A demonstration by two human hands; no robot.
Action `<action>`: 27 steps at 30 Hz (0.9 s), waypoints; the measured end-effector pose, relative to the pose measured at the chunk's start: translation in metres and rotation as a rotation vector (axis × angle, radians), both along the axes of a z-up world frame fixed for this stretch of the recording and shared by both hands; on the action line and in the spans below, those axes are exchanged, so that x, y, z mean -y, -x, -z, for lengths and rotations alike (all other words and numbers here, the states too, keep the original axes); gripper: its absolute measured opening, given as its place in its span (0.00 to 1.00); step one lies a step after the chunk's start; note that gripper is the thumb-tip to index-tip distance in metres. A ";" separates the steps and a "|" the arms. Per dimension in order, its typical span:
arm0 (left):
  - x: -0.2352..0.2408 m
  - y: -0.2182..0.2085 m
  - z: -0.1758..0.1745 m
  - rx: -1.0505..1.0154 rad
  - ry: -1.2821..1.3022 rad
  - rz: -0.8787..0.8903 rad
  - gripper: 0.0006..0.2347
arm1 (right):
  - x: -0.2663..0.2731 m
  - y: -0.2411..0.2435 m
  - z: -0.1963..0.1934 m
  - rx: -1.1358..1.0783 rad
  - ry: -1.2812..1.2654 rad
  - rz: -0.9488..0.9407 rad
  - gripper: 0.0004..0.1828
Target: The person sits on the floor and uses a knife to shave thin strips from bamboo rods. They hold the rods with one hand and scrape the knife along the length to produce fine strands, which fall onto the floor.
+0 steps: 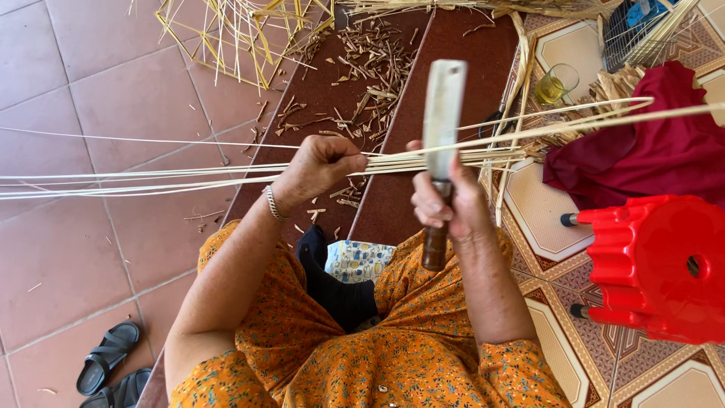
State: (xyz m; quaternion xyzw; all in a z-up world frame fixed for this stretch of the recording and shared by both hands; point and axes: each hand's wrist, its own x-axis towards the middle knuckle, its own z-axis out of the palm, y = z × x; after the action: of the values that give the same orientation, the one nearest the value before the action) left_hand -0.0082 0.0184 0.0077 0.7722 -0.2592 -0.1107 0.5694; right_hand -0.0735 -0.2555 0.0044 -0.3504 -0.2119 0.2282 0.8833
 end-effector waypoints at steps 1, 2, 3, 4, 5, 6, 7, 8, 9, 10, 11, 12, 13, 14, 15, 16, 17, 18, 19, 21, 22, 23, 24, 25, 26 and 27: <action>0.005 0.002 -0.001 -0.027 0.008 -0.001 0.07 | -0.006 0.002 0.001 -0.013 0.014 0.005 0.34; 0.010 0.004 -0.002 -0.028 0.009 0.008 0.07 | -0.013 0.005 0.003 -0.022 0.032 0.008 0.34; 0.014 0.005 -0.003 -0.028 0.010 0.017 0.07 | -0.020 0.007 0.005 -0.031 0.050 0.011 0.35; 0.018 0.008 -0.004 -0.033 0.009 0.024 0.08 | -0.026 0.010 0.008 -0.052 0.059 0.010 0.34; 0.022 0.011 -0.004 -0.050 0.056 0.033 0.08 | -0.031 0.012 0.011 -0.074 0.069 0.009 0.33; 0.025 0.013 -0.005 -0.066 0.100 0.044 0.08 | -0.036 0.013 0.013 -0.095 0.077 0.009 0.32; 0.026 0.014 -0.007 -0.082 0.145 0.054 0.08 | -0.039 0.014 0.014 -0.106 0.086 0.026 0.31; 0.026 0.015 -0.009 -0.103 0.127 0.052 0.09 | -0.040 0.015 0.014 -0.118 0.096 0.043 0.29; 0.025 0.014 -0.011 -0.124 0.108 0.050 0.09 | -0.039 0.015 0.013 -0.129 0.106 0.061 0.28; 0.022 0.012 -0.014 -0.142 0.090 0.047 0.10 | -0.037 0.013 0.011 -0.113 0.092 0.051 0.29; 0.016 0.009 -0.018 -0.158 0.058 0.053 0.09 | -0.034 0.010 0.007 -0.096 0.077 0.042 0.30; 0.008 0.005 -0.022 -0.172 0.026 0.058 0.09 | -0.029 0.008 0.003 -0.078 0.064 0.033 0.31; -0.001 0.001 -0.025 -0.187 -0.006 0.064 0.10 | -0.020 0.005 -0.002 -0.052 0.043 0.053 0.31; -0.011 -0.003 -0.028 -0.114 -0.067 0.044 0.10 | -0.007 0.003 -0.009 -0.028 0.024 0.074 0.31; -0.023 -0.007 -0.030 -0.041 -0.128 0.024 0.09 | 0.002 0.001 -0.014 -0.003 0.006 0.095 0.31; -0.031 -0.009 -0.029 0.032 -0.192 0.005 0.09 | 0.005 0.002 -0.016 -0.007 -0.013 0.101 0.31; -0.033 -0.009 -0.027 0.036 -0.136 0.001 0.09 | 0.009 0.003 -0.018 -0.010 -0.031 0.108 0.31; -0.035 -0.009 -0.025 0.040 -0.078 -0.003 0.09 | 0.011 0.003 -0.020 -0.013 -0.048 0.115 0.31; -0.036 -0.009 -0.023 0.044 -0.020 -0.007 0.09 | 0.012 0.002 -0.022 -0.015 -0.058 0.117 0.32; -0.034 -0.005 -0.018 0.049 -0.001 -0.040 0.09 | 0.007 0.001 -0.024 -0.020 -0.073 0.114 0.34; -0.032 -0.003 -0.018 0.054 0.006 -0.059 0.09 | 0.002 -0.001 -0.025 0.001 -0.060 0.077 0.34; -0.029 -0.001 -0.018 0.041 0.021 -0.050 0.09 | -0.003 -0.005 -0.027 0.022 -0.046 0.039 0.34; -0.025 0.001 -0.019 0.027 0.035 -0.037 0.09 | -0.008 -0.007 -0.028 0.040 -0.034 0.006 0.33; -0.021 0.003 -0.020 0.012 0.048 -0.025 0.09 | -0.014 -0.005 -0.028 0.042 -0.002 0.001 0.33; -0.014 0.004 -0.021 0.012 0.074 -0.012 0.09 | -0.022 -0.003 -0.026 0.048 0.032 -0.006 0.32; -0.007 0.006 -0.022 0.012 0.100 0.000 0.09 | -0.031 0.000 -0.023 0.054 0.067 -0.012 0.32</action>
State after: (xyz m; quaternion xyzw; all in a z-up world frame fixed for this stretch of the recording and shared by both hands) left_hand -0.0142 0.0251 0.0298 0.7435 -0.2679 -0.0932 0.6057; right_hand -0.0733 -0.2247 0.0274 -0.3845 -0.2301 0.2310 0.8636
